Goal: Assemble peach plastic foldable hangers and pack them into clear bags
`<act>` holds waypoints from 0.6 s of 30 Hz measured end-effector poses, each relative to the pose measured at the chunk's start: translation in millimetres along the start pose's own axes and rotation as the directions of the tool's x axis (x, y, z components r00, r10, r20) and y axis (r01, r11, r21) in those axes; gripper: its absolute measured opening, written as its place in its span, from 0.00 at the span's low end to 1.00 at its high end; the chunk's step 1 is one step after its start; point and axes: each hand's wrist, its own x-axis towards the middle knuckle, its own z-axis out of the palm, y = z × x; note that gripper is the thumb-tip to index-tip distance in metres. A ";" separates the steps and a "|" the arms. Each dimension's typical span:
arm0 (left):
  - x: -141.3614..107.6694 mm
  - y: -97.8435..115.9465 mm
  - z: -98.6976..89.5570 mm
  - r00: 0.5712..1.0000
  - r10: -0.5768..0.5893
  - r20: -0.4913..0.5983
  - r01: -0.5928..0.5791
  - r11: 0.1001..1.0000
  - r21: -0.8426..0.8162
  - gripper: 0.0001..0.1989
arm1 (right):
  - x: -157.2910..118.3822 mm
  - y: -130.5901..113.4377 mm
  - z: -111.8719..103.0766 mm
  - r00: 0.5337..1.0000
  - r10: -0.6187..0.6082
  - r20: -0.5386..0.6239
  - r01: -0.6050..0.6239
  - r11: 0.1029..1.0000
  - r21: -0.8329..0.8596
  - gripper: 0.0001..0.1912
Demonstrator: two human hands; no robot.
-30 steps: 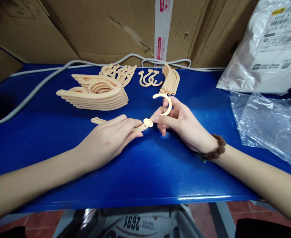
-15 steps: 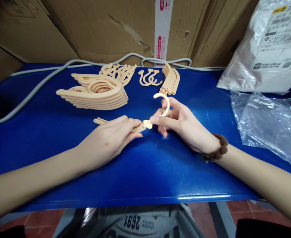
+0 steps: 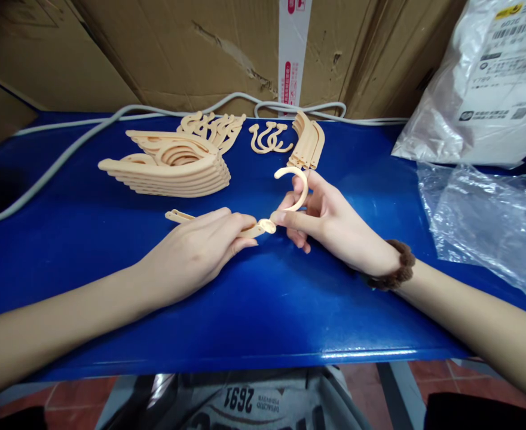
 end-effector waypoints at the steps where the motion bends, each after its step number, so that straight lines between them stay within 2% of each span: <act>1: 0.1 0.0 -0.2 1.000 0.003 0.000 -0.003 1.000 0.015 0.12 | 0.1 0.2 0.1 1.000 -0.005 -0.001 0.005 1.000 -0.004 0.26; 6: -0.8 -0.1 -1.8 0.999 -0.006 0.035 0.003 0.996 0.084 0.14 | 0.0 -1.6 1.6 0.998 -0.051 -0.025 0.050 0.998 -0.044 0.26; 18: -0.8 -0.2 -3.4 0.997 0.009 0.073 -0.019 0.989 0.149 0.15 | -2.4 -3.3 5.4 0.997 -0.064 -0.046 0.059 0.993 -0.098 0.26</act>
